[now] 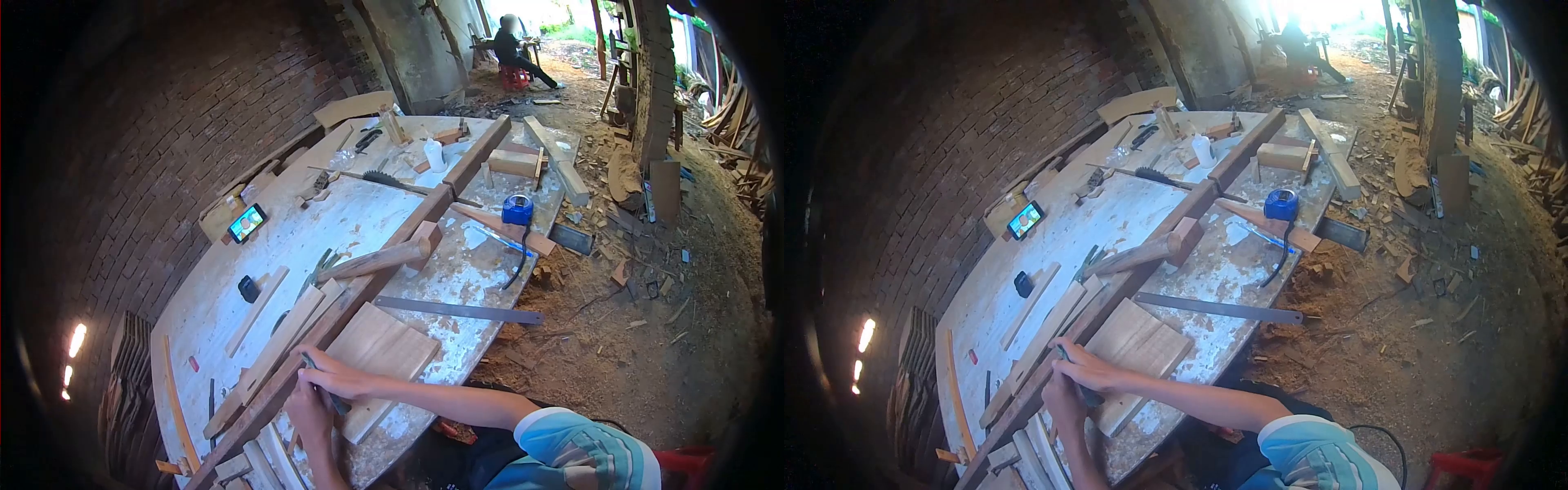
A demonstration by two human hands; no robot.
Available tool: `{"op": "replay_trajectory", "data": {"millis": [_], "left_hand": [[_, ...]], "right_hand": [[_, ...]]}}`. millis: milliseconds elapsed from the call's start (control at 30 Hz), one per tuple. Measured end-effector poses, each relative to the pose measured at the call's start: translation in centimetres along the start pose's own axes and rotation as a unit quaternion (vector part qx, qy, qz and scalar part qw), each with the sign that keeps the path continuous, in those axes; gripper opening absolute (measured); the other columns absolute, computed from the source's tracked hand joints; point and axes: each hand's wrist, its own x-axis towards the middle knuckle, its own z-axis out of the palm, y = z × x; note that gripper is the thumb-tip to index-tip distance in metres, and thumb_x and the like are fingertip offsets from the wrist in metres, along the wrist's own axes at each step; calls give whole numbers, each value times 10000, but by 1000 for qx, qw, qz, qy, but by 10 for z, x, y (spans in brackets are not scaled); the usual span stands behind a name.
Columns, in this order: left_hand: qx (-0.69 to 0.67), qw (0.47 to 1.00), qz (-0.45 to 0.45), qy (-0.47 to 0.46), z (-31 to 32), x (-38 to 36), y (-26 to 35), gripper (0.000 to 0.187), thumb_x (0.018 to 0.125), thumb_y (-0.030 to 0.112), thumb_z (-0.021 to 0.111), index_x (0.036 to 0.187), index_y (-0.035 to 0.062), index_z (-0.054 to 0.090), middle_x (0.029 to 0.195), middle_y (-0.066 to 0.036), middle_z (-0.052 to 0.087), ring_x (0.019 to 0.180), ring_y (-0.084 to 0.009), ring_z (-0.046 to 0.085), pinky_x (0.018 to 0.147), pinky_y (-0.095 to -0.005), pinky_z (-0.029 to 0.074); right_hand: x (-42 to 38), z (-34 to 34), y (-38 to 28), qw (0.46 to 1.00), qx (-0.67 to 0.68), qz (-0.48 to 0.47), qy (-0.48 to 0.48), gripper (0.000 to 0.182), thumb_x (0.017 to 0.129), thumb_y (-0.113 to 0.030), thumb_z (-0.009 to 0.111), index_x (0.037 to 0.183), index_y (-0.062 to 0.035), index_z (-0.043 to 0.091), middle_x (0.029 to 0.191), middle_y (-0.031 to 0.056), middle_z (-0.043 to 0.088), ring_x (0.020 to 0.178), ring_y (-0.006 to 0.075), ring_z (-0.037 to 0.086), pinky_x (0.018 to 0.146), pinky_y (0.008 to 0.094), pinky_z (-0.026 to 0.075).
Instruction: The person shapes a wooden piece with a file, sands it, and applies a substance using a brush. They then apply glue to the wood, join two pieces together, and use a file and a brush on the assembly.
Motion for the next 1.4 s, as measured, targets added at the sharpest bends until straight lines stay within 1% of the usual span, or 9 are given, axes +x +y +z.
{"op": "replay_trajectory", "data": {"millis": [367,633,733,767,967,1067,1233,1333,1400], "left_hand": [[19,996,-6,-82,-1,-3,23,146,765,138,578,863,41,529,714,-177,610,614,-369,593,549,-462,459],[41,997,25,-56,4,-5,17,207,731,124,605,908,64,515,645,-164,597,566,-360,594,520,-452,463],[51,993,55,-97,9,-8,26,181,725,128,596,879,69,520,656,-148,603,551,-341,597,504,-445,467],[40,995,47,-81,9,-7,26,173,722,121,594,867,70,516,657,-146,604,551,-338,596,500,-445,464],[34,999,27,-30,8,-1,12,148,743,120,586,853,62,507,653,-172,592,566,-343,590,506,-451,450],[36,999,-27,-17,9,1,-7,144,755,136,584,841,50,506,642,-185,580,561,-363,576,521,-450,454],[41,997,34,-55,8,-6,22,136,749,130,593,815,47,508,659,-162,590,554,-339,590,515,-434,461],[7,997,48,-61,7,-6,27,143,735,119,598,834,54,519,664,-156,590,555,-336,589,513,-435,459],[10,1000,-2,-26,7,-3,14,220,710,82,597,908,28,520,662,-193,592,585,-371,589,520,-445,456]], "right_hand": [[-5,-19,-15,998,37,32,40,452,874,-273,377,1268,-60,320,1165,211,354,1048,283,440,949,375,333],[19,-17,-2,993,71,9,92,242,895,-263,406,1067,-107,335,950,91,393,823,137,386,680,320,413],[11,-30,-9,994,22,44,99,237,889,-250,398,1062,-101,337,956,97,385,857,163,397,732,335,400],[3,-28,-12,996,19,16,81,351,850,-258,405,1063,17,356,1072,176,360,1054,242,379,957,339,281],[8,-18,-5,992,77,89,43,435,847,-307,385,1143,1,305,1168,246,317,1092,363,388,993,420,274],[11,1,23,993,-93,26,70,310,876,-254,387,1083,-35,316,1062,154,344,1005,225,396,897,351,348],[36,-18,16,991,39,26,124,260,854,-221,427,1015,-38,334,983,125,371,893,173,399,819,331,371],[25,-27,6,996,-18,24,88,389,854,-285,383,1098,10,312,1177,286,342,1115,397,394,956,427,305],[13,-12,6,993,-81,50,68,369,827,-255,392,1094,-12,316,1158,277,348,1105,416,377,949,435,309]]}}
